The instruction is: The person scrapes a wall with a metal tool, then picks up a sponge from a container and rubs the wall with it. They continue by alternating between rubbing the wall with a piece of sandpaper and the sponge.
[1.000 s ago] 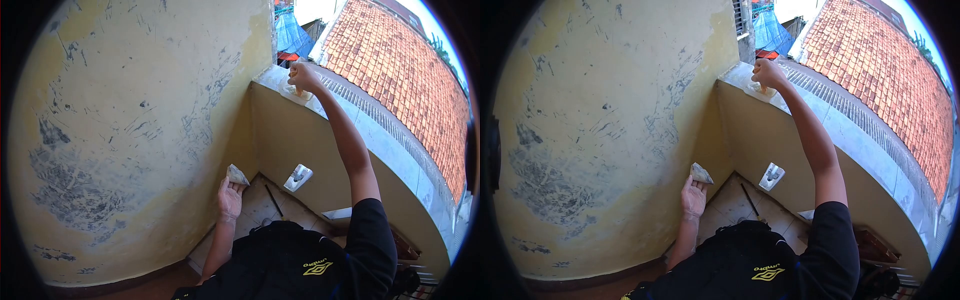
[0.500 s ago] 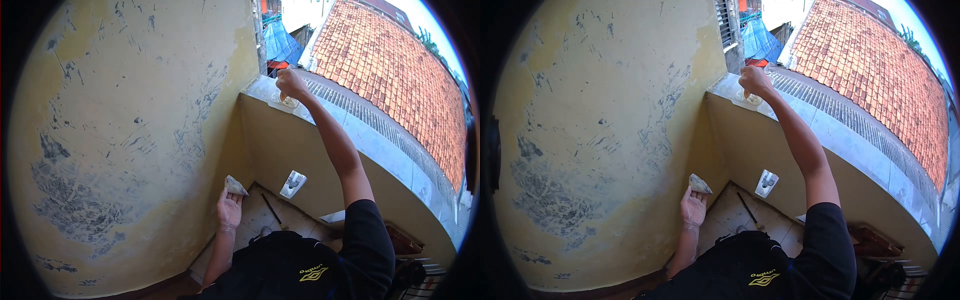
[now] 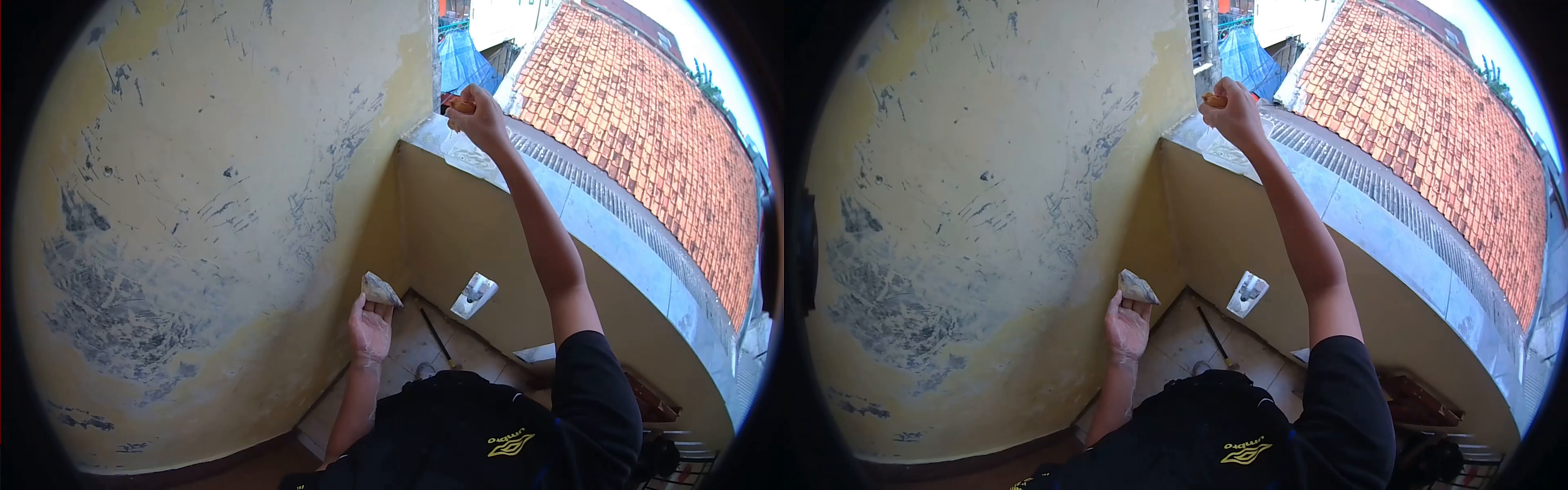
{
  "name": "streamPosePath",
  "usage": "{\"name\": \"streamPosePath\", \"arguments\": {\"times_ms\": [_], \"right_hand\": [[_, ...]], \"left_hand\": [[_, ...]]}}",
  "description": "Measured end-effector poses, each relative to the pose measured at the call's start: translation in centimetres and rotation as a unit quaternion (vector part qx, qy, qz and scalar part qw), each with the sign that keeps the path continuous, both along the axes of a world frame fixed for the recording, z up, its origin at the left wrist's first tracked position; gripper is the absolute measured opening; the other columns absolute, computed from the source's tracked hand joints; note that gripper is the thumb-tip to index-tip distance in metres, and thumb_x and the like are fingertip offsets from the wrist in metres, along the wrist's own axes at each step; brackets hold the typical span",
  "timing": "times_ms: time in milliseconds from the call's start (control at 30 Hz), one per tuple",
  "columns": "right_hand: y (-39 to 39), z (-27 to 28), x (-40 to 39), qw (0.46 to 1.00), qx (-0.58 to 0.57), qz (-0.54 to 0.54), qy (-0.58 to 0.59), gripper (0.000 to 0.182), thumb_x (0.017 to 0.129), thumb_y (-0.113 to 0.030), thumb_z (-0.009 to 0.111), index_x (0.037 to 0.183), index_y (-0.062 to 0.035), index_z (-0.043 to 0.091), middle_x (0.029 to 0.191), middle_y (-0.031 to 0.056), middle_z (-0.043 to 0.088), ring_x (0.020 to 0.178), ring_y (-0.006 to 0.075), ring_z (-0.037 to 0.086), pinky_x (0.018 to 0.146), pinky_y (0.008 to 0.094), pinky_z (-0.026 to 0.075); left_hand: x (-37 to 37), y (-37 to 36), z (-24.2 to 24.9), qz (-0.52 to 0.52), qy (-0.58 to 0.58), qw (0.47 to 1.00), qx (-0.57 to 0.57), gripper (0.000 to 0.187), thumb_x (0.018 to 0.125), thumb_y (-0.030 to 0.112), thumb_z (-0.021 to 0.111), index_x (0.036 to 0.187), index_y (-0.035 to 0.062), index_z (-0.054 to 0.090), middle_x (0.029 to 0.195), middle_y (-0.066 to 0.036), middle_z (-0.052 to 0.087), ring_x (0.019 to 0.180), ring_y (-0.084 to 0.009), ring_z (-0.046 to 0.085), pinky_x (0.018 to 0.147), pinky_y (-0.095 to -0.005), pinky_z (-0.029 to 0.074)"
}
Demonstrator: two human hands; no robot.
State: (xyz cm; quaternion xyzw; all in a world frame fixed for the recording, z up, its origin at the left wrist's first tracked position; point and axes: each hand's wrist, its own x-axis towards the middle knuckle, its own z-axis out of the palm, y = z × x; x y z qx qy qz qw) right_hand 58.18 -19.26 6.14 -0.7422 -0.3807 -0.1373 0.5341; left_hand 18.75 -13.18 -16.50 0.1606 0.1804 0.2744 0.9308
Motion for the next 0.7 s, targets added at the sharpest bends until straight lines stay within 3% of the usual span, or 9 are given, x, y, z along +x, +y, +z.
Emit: {"name": "streamPosePath", "arguments": {"times_ms": [100,167,200,233,267,333,433,533,700], "right_hand": [[1.4,0.8,-4.6,0.996,0.027,0.058,-0.055,0.042,0.082,-0.024,0.089,0.099,0.002,0.061,0.098,0.0167,0.065,0.079,0.0241,0.068,0.075,0.0372,0.056],[2.4,1.4,-10.0,0.992,0.029,0.119,0.009,0.045,0.083,-0.029,0.092,0.098,0.0011,0.061,0.096,0.0142,0.065,0.08,0.0207,0.066,0.075,0.0363,0.055],[2.9,1.1,-12.6,0.986,0.015,0.164,0.02,0.04,0.09,-0.027,0.088,0.102,-0.0015,0.059,0.089,0.0043,0.064,0.073,0.0074,0.064,0.063,0.0269,0.054],[3.4,0.7,-15.6,0.98,0.016,0.199,0.022,0.04,0.09,-0.029,0.088,0.101,-0.002,0.06,0.088,0.0038,0.064,0.073,0.0066,0.062,0.065,0.0254,0.052],[4.2,-0.5,-17.9,0.971,-0.005,0.237,0.039,0.04,0.091,-0.03,0.088,0.1,-0.0022,0.06,0.087,0.0045,0.064,0.077,0.0079,0.061,0.067,0.0268,0.052],[6.1,-4.1,-22.4,0.954,0.005,0.299,0.025,0.037,0.092,-0.029,0.086,0.099,-0.0018,0.061,0.088,0.0076,0.065,0.08,0.0119,0.064,0.069,0.0301,0.053],[8.4,-9.5,-29.0,0.965,0.015,0.262,0.007,0.03,0.092,-0.025,0.084,0.1,-0.0043,0.064,0.096,0.0131,0.066,0.078,0.0298,0.068,0.072,0.0383,0.057],[9.4,-13.6,-33.2,0.968,0.036,0.245,-0.03,0.026,0.091,-0.021,0.084,0.098,-0.0053,0.065,0.092,0.0119,0.066,0.074,0.0312,0.068,0.067,0.0385,0.057],[8.5,-16.9,-36.7,0.964,0.082,0.243,-0.07,0.025,0.088,-0.016,0.082,0.088,-0.0091,0.058,0.08,0.0074,0.063,0.063,0.0289,0.066,0.054,0.0388,0.053]], "left_hand": [[0.0,0.2,0.9,0.027,0.003,0.999,0.033,0.04,0.109,0.03,0.054,0.139,0.0041,0.058,0.139,-0.009,0.063,0.132,-0.0246,0.057,0.116,-0.0465,0.043],[-0.1,0.7,1.4,0.049,0.006,0.998,0.031,0.04,0.109,0.03,0.055,0.139,0.0043,0.056,0.143,-0.009,0.06,0.134,-0.0254,0.055,0.119,-0.0465,0.04],[-0.2,1.2,1.5,0.069,0.006,0.996,0.048,0.039,0.108,0.03,0.056,0.137,0.0045,0.057,0.143,-0.009,0.06,0.134,-0.025,0.054,0.119,-0.046,0.039],[-0.1,1.6,1.6,0.089,0.007,0.994,0.065,0.037,0.108,0.03,0.057,0.135,0.0046,0.057,0.143,-0.01,0.059,0.134,-0.0247,0.054,0.12,-0.0454,0.038],[-0.2,1.4,3.7,0.116,0.031,0.99,0.071,0.03,0.109,0.03,0.058,0.128,0.0065,0.058,0.14,-0.01,0.059,0.133,-0.0222,0.054,0.118,-0.0434,0.038],[-1.1,2.0,4.4,0.132,0.027,0.986,0.098,0.031,0.109,0.03,0.058,0.13,0.0079,0.057,0.141,-0.009,0.059,0.134,-0.0222,0.053,0.119,-0.0431,0.037],[-2.6,3.2,5.7,0.159,0.025,0.974,0.157,0.023,0.109,0.03,0.059,0.123,0.0114,0.059,0.137,-0.007,0.061,0.129,-0.0194,0.057,0.113,-0.0405,0.043],[-4.7,4.6,6.1,0.227,0.048,0.961,0.15,0.011,0.11,0.02,0.058,0.109,0.0093,0.057,0.112,-0.004,0.065,0.106,-0.0136,0.064,0.094,-0.0339,0.053],[-8.0,3.2,5.4,0.29,0.053,0.941,0.164,0.009,0.111,0.018,0.056,0.108,0.0092,0.057,0.109,-0.006,0.065,0.1,-0.014,0.066,0.088,-0.0326,0.056]]}}
